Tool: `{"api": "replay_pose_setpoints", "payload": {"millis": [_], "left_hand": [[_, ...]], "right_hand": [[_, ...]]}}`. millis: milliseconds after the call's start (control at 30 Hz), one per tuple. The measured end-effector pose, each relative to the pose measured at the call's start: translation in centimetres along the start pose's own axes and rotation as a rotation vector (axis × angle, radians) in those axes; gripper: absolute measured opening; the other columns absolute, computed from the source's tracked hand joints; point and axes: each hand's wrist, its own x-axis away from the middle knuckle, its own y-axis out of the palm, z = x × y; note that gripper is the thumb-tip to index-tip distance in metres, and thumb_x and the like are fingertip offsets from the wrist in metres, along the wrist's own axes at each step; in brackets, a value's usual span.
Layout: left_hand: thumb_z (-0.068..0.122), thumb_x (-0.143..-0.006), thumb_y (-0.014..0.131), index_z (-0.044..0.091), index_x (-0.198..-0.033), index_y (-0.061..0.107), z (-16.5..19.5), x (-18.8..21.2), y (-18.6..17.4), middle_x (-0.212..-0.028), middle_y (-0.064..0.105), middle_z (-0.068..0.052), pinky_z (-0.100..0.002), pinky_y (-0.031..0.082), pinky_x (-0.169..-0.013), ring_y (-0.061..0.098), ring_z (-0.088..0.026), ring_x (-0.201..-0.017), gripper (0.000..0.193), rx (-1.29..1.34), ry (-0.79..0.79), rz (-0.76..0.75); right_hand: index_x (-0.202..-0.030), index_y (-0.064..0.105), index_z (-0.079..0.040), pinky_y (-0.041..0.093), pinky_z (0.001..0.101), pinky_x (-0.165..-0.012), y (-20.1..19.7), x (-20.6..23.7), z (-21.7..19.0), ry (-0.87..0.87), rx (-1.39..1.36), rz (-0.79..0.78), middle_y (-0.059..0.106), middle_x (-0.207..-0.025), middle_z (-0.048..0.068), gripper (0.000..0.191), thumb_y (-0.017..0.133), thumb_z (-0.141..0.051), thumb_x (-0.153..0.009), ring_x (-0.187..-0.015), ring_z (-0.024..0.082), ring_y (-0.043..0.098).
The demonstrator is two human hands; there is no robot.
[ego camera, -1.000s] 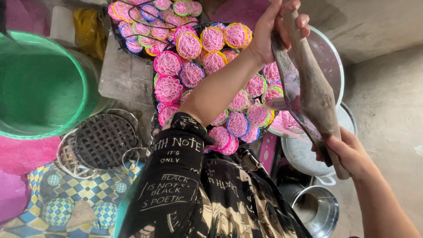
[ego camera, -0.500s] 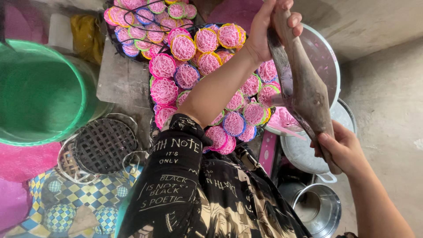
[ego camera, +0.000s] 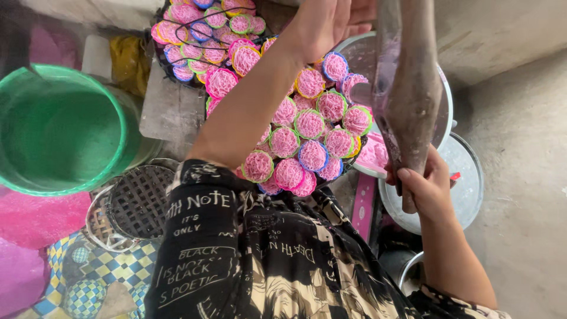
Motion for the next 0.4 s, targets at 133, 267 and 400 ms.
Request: {"api": "replay_pose_setpoints", "payload": {"millis": [133,267,400], "left_hand": [[0.019,-0.080,0.073,-0.008,-0.137,0.040,3.0,6.7,7.9,-0.134,0.052,-0.022,-0.054,0.033,-0.112,0.048,-0.045,-0.129,0.071,-0.639,0.181,-0.370],[0.034,-0.077,0.082,0.005,-0.114,0.068,3.2,10.4,12.9,-0.101,0.074,-0.017,-0.051,0.042,-0.108,0.068,-0.040,-0.103,0.049,-1.475,0.048,0.227],[0.039,-0.076,0.082,0.004,-0.114,0.066,6.2,19.2,9.2,-0.102,0.071,-0.023,-0.047,0.049,-0.093,0.068,-0.040,-0.098,0.054,-1.398,0.102,0.326]], "right_hand": [[-0.132,0.052,0.004,0.054,0.0308,-0.062,3.2,1.0,-1.5,-0.098,-0.131,-0.018,0.069,-0.097,0.015,0.067,0.077,-0.041,-0.089,-0.077,0.021,0.067],[-0.139,0.050,0.007,0.057,0.0333,-0.079,5.4,1.2,0.0,-0.152,-0.223,-0.241,0.068,-0.108,0.016,0.079,0.077,-0.052,-0.094,-0.092,0.022,0.069],[-0.146,0.049,0.014,0.057,0.0423,-0.095,3.5,1.7,2.4,-0.147,-0.079,-0.246,0.071,-0.110,0.022,0.095,0.077,-0.058,-0.090,-0.098,0.028,0.072]]}}
